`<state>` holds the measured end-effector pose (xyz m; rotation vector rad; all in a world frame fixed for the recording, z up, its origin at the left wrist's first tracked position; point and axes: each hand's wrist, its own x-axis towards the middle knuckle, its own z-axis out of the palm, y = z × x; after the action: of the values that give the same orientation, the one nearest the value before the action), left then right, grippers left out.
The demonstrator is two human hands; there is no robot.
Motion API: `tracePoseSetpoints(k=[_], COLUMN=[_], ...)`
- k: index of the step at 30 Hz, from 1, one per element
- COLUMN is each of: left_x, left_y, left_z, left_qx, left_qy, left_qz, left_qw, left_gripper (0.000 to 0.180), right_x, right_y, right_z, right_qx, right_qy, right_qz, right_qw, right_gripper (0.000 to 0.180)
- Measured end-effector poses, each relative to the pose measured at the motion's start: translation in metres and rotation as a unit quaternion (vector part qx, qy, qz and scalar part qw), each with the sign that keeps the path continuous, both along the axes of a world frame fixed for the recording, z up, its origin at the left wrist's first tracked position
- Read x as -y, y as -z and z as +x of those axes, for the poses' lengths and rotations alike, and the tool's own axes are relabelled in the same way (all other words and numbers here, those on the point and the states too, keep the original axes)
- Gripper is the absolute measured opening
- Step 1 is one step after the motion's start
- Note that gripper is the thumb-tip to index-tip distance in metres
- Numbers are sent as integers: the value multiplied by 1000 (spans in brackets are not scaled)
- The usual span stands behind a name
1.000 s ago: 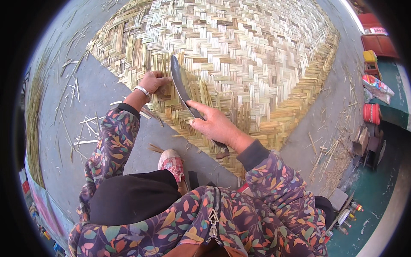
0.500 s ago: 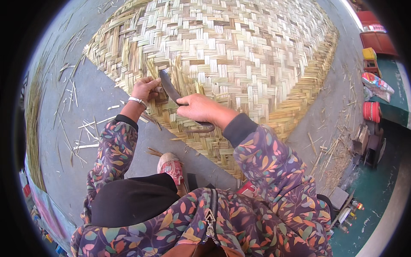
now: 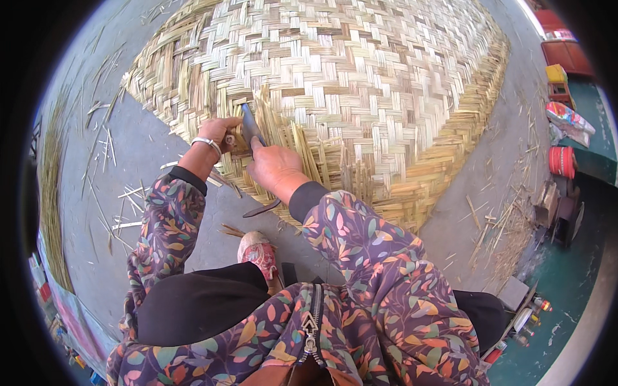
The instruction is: The person weaves a large conical basket using dried palm leaves, inserting strips into the weave and tapping them with a curved metal tool to tighten the structure. The person repeatedly picks up leaf strips, aligns them, and secures them into the basket's edge.
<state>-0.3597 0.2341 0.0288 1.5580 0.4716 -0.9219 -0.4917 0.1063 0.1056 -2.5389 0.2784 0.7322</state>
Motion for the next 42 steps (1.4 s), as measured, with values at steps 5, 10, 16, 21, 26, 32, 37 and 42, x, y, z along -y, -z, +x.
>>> tracePoseSetpoints(k=[5, 10, 16, 21, 26, 32, 37, 42], left_x=[17, 17, 6, 6, 7, 11, 24, 9], left_y=[-1, -16, -15, -13, -8, 4, 3, -4], left_z=[8, 10, -6, -16, -7, -8, -1, -2], left_qx=[8, 59, 370, 429, 373, 404, 67, -43], left_qy=[-26, 72, 340, 297, 300, 193, 208, 221], left_qz=[66, 75, 342, 388, 393, 180, -56, -124], left_qw=[997, 993, 794, 760, 785, 876, 974, 966], left_gripper=[20, 28, 52, 53, 47, 25, 16, 21], right_x=[0, 0, 1, 13, 61, 97, 95, 74], right_y=[-1, 0, 3, -23, -75, -102, -118, -114], right_z=[1, 0, -4, -41, -93, -84, -78, -81], right_qx=[-9, 6, 65, 50, -64, 2, -69, -114], right_qy=[-18, -22, -46, -74, -90, 83, 192, 177], right_qz=[-5, -7, -18, -11, 28, 346, 473, 474], right_qw=[1000, 1000, 997, 996, 994, 934, 857, 855], right_gripper=[59, 57, 49, 43, 52, 56, 54, 59])
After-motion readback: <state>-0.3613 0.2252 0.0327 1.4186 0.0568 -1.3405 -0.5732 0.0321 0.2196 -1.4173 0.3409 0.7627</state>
